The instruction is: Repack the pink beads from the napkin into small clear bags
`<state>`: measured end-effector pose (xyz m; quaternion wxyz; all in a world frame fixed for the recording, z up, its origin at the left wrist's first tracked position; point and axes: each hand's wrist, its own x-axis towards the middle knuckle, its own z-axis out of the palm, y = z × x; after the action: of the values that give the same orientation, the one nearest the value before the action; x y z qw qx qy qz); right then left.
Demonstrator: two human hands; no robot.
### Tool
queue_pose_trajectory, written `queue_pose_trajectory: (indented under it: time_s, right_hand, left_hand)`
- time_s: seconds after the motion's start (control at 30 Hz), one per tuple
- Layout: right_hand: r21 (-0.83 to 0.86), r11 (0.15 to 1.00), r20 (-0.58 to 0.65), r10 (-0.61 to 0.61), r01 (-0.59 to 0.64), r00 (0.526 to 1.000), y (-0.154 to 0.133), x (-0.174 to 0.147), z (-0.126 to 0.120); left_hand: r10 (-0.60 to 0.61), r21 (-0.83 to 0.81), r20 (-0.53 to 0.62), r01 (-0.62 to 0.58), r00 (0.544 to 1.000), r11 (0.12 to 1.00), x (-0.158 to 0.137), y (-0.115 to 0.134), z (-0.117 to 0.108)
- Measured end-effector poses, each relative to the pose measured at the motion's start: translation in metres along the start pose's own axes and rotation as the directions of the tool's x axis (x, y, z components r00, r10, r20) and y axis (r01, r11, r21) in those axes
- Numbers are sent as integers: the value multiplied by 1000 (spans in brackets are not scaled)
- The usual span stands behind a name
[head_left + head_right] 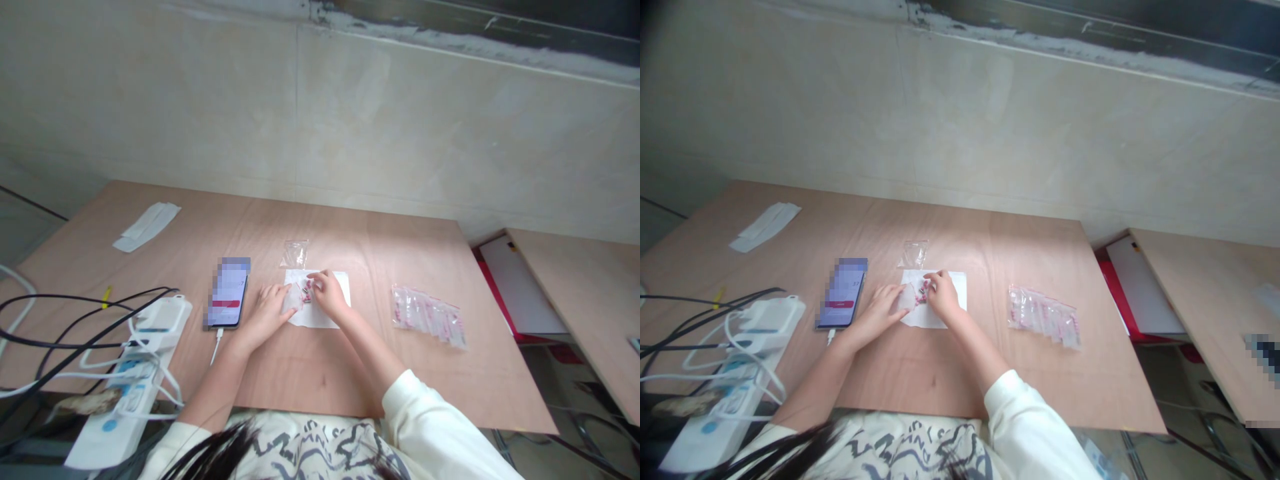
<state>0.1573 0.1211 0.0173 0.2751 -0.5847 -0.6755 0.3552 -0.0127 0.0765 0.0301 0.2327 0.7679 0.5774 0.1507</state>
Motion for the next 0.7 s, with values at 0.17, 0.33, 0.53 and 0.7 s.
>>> queue_pose_trajectory:
  time_s: [0.17, 0.33, 0.53, 0.7]
  right_hand:
    - [-124, 990, 74, -54, 63, 996, 4, 8, 3]
    - [-183, 979, 98, -67, 85, 993, 6, 10, 0]
    - [-125, 991, 32, -40, 43, 999, 0, 4, -9]
    - [68, 995, 77, -81, 76, 994, -28, -18, -12]
  left_hand:
    - [-10, -4, 3, 10, 1000, 1000, 0, -1, 0]
    - [-4, 10, 16, 4, 1000, 1000, 3, -1, -3]
    - [-4, 21, 19, 4, 1000, 1000, 4, -1, 0]
    - [-24, 0, 14, 24, 1000, 1000, 2, 9, 1]
